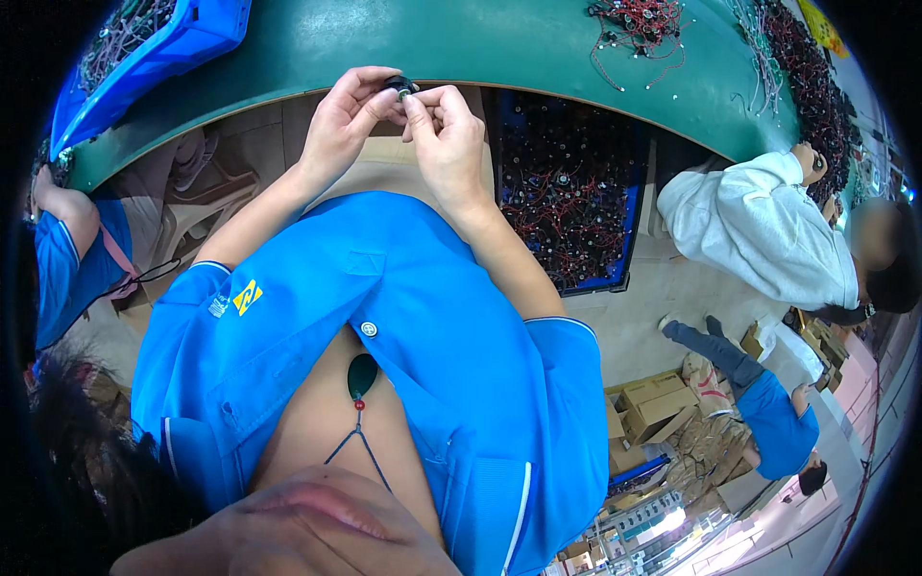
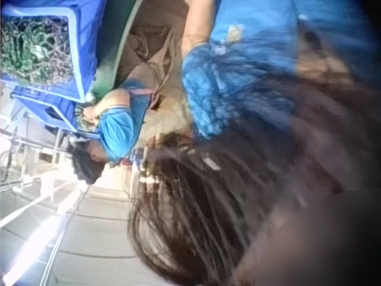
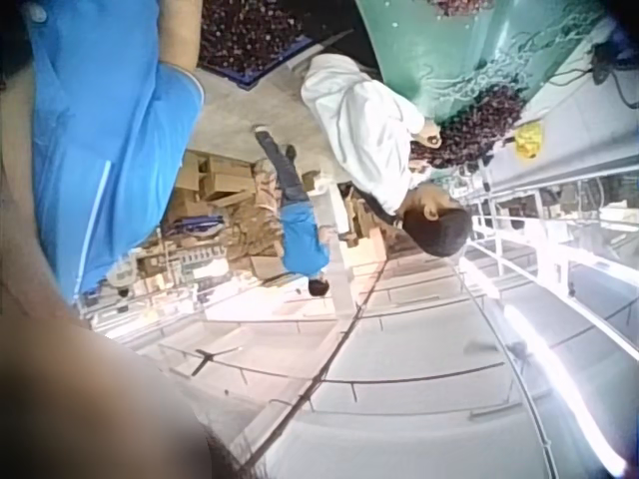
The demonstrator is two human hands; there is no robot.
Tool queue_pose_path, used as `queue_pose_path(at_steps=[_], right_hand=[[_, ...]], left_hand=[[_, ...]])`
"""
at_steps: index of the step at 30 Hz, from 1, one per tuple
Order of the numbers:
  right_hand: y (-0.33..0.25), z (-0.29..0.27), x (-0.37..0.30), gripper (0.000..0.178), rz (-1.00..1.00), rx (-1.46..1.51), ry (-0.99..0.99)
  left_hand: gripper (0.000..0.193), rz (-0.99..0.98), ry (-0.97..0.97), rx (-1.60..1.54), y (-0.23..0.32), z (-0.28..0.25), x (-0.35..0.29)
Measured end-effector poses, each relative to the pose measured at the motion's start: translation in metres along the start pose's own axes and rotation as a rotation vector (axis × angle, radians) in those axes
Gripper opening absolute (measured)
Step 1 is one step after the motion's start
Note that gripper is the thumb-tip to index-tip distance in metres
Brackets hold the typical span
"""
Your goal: Assembling small electronic components at a production floor workstation.
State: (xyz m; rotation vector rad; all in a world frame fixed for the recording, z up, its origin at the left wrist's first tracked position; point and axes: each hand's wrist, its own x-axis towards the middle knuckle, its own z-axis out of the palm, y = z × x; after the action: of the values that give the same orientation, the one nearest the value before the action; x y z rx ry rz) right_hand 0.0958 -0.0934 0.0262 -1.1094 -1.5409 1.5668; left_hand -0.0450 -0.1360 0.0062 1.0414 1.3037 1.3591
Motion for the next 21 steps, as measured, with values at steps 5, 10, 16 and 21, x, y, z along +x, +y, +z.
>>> queue_pose_path(at_steps=[5, 10, 16, 21], right_hand=[[0.002, 0.0, -0.003, 0.006, -0.007, -0.017, 0.001], [0.005, -0.001, -0.004, 0.006, 0.002, -0.07, 0.003], [0.016, 0.002, -0.005, 0.005, -0.061, -0.111, 0.043], [0.016, 0.002, -0.007, 0.006, -0.079, -0.128, 0.051]], left_hand=[[0.028, -0.048, -0.017, 0.026, 0.002, 0.0, -0.003], [0.031, -0.088, -0.033, -0.02, 0.001, 0.001, -0.005], [0.033, -0.11, 0.012, -0.03, -0.005, 0.002, -0.006], [0.032, -0.186, 0.018, -0.079, -0.002, 0.001, -0.004]])
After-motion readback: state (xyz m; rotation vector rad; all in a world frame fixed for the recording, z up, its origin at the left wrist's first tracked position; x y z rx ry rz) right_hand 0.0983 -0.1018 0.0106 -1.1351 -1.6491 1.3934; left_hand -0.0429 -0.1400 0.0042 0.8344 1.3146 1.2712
